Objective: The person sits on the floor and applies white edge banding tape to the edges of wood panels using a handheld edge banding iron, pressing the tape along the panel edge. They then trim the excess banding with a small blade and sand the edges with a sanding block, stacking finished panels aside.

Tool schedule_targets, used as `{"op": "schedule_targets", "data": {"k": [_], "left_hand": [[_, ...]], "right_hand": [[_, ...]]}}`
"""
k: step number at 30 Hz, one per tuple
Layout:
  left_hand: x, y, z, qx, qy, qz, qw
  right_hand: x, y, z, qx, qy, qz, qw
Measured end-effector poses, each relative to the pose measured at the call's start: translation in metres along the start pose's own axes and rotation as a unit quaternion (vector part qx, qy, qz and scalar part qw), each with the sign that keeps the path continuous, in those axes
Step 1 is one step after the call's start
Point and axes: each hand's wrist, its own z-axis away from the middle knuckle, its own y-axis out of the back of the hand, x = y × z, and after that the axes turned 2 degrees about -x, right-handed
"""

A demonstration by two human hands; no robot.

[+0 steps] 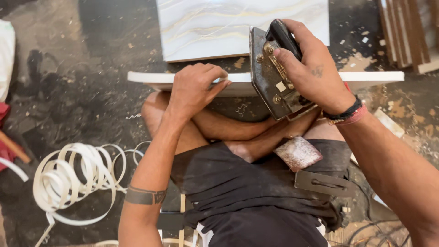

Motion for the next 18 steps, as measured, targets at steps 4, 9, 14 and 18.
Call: {"op": "schedule_targets", "data": {"k": [4, 9, 14, 18], "left_hand": [[-0.027, 0.023, 0.016, -0.003, -0.006, -0.035, 0.999], [-0.062, 0.062, 0.043, -0.023, 0.018, -0.037, 0.999], [-0.086, 0.092, 0.067, -0.022, 0.078, -0.014, 0.997], [-0.103, 0.098, 0.083, -0.026, 0.175, 0.104, 0.979]], "right_hand": [[-0.015, -0.027, -0.017, -0.013, -0.004, -0.034, 0.999], [-0.033, -0.062, -0.037, -0.019, 0.005, -0.035, 0.999], [-0.053, -0.108, -0.061, -0.028, 0.055, -0.034, 0.998], [-0.07, -0.149, -0.079, -0.034, 0.074, -0.047, 0.996]]}}
